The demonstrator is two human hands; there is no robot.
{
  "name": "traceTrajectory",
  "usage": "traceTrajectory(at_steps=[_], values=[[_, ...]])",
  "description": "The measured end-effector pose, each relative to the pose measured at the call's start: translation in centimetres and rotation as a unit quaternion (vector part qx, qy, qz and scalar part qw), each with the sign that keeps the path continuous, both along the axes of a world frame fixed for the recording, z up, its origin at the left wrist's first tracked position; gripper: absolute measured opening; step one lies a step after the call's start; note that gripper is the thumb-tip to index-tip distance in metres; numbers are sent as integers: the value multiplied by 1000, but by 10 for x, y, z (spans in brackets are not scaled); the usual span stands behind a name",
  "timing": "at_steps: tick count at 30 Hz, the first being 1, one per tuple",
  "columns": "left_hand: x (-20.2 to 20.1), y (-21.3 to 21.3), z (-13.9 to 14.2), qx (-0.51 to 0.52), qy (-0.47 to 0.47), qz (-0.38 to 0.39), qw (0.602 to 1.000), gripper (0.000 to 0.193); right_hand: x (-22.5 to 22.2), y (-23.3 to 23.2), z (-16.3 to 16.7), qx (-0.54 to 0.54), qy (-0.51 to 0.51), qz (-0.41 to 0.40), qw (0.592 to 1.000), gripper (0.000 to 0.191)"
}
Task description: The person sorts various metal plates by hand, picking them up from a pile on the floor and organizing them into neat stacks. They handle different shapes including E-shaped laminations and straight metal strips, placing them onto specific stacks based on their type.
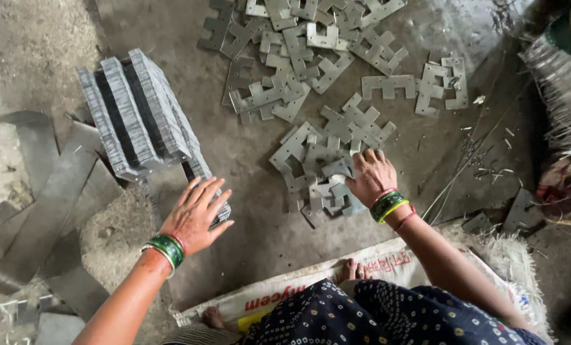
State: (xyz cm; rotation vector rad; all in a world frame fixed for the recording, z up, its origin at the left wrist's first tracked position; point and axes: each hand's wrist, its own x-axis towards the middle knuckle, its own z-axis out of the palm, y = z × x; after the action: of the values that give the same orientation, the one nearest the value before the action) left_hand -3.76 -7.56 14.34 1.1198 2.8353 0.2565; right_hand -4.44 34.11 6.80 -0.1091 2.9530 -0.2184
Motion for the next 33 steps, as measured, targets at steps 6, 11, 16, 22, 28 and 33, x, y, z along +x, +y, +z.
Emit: traceTrajectory(at_steps=[6,11,16,22,28,33], values=[[25,43,-5,119,4,22,993,56,24,-12,-22,-37,-61,-60,996,74],[44,105,-51,319,-269,175,892,46,26,-8,-19,-152,-53,-74,984,67],[31,142,-101,500,-706,322,384,76,65,-18,14,-167,65,90,980,30],[52,138,-126,625,-659,239,343,77,58,-29,26,-88,81,217,969,56],[58,121,-144,640,-620,312,330,79,45,-29,-11,-22,52,275,960,61],[60,123,-137,635,-609,364,306,67,48,-25,-21,-30,124,313,941,58]])
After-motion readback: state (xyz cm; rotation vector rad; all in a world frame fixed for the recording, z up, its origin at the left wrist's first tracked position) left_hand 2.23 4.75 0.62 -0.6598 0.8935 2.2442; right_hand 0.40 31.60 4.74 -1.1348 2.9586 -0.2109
